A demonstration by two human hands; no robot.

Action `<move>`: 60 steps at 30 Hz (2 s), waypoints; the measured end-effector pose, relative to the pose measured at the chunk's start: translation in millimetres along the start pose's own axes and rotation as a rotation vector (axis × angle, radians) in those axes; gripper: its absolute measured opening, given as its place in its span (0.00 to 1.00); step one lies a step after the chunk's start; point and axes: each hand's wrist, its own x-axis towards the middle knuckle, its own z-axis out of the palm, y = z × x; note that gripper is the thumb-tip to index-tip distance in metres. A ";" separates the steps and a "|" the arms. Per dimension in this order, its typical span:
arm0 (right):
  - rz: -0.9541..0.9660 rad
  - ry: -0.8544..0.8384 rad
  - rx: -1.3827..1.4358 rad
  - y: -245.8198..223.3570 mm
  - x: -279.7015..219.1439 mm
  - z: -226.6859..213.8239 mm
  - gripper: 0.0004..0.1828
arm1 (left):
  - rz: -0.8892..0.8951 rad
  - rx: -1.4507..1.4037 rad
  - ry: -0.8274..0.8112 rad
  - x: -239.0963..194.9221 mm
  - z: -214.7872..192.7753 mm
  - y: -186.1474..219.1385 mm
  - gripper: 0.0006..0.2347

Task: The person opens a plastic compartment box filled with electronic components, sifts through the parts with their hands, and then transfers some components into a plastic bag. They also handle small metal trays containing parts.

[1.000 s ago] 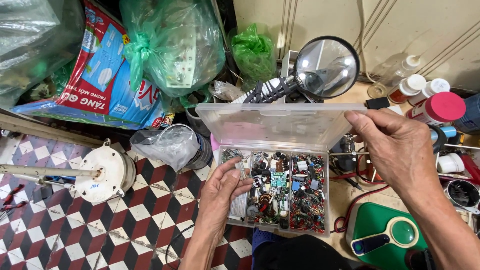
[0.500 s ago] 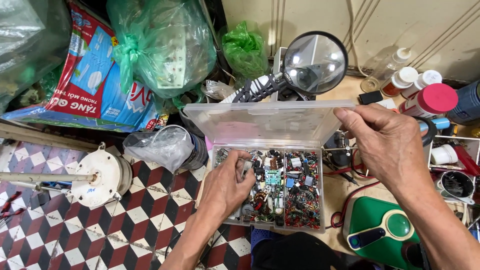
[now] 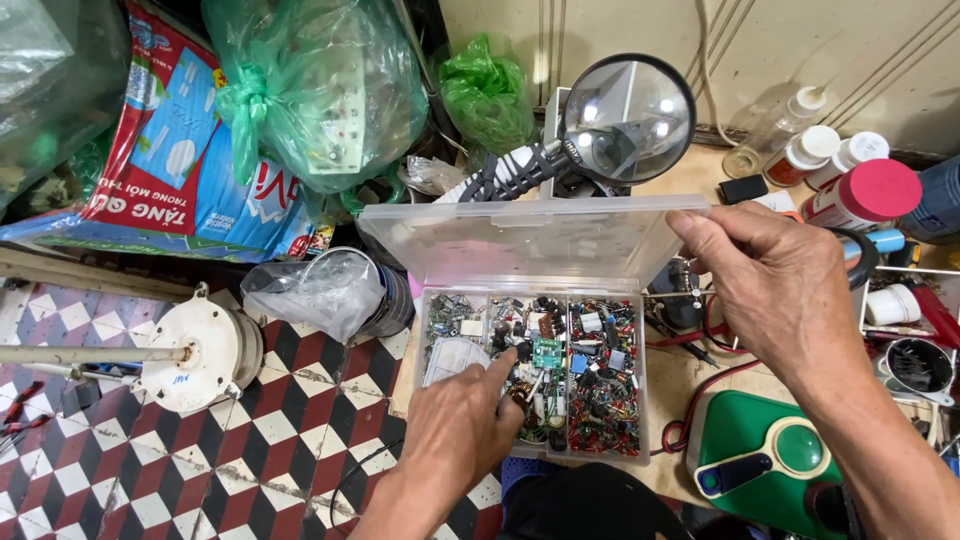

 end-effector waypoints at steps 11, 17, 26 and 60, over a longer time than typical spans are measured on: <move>0.066 0.007 -0.006 -9.1 -4.6 -0.6 0.19 | -0.098 -0.153 -0.159 -20.2 -10.6 4.6 0.26; -0.018 -0.007 -0.014 2.2 -3.5 -0.6 0.26 | -0.194 -0.244 -0.074 -6.3 -35.9 -1.6 0.27; -0.013 -0.014 -0.016 5.0 -1.8 -1.2 0.17 | -0.140 -0.392 0.013 24.4 -37.7 -13.1 0.17; -0.002 -0.021 -0.024 1.7 -3.6 -2.0 0.20 | -0.163 -0.339 -0.060 12.3 -39.0 -12.1 0.27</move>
